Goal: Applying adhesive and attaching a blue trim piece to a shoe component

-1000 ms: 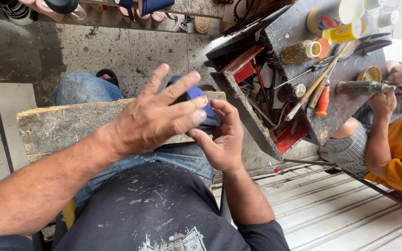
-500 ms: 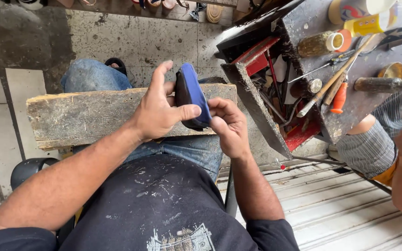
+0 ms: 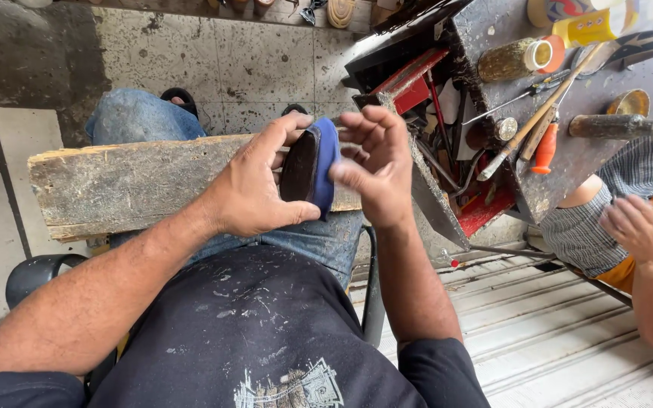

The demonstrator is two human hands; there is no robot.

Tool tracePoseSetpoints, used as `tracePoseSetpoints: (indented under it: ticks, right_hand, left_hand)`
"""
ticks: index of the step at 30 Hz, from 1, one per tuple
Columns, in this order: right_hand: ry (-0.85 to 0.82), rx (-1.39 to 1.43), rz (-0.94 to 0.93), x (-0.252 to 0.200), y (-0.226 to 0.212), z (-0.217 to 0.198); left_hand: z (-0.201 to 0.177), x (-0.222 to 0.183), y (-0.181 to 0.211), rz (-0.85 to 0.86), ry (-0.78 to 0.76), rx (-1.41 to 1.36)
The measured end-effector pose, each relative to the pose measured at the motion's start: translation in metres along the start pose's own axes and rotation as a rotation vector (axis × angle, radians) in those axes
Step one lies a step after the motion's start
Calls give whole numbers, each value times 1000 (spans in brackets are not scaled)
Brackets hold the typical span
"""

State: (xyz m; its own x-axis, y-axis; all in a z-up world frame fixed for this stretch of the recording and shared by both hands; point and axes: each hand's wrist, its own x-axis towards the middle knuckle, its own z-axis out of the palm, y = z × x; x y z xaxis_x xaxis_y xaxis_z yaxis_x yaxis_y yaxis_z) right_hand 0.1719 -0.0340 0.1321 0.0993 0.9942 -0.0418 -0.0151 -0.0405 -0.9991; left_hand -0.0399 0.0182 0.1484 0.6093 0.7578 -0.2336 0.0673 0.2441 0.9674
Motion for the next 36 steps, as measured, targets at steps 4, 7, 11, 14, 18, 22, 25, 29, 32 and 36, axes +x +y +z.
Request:
tracePoseSetpoints:
  ticks: [4, 7, 11, 14, 18, 22, 25, 29, 32, 36]
  right_hand:
    - [74, 295, -1, 2, 12, -8]
    - [36, 455, 70, -7, 20, -5]
    - [63, 584, 160, -15, 35, -7]
    - [53, 780, 251, -19, 40, -7]
    - [10, 898, 307, -26, 44, -3]
    - [-15, 829, 220, -21, 53, -16]
    - [24, 832, 189, -20, 54, -18]
    - [52, 876, 213, -19, 37, -9]
    - [72, 820, 199, -22, 36, -9]
    - [57, 835, 187, -23, 25, -3]
  left_hand:
    - [2, -4, 8, -28, 21, 30]
    - [2, -5, 7, 37, 45, 125]
    - [4, -6, -2, 180, 56, 234]
    - [5, -7, -1, 213, 39, 186]
    - [5, -11, -9, 233, 38, 198]
    - [4, -12, -11, 351, 16, 288]
    - [7, -12, -17, 442, 11, 369]
    - [6, -13, -14, 538, 13, 461]
    - [5, -15, -5, 627, -2, 532]
    - [6, -15, -17, 672, 11, 570]
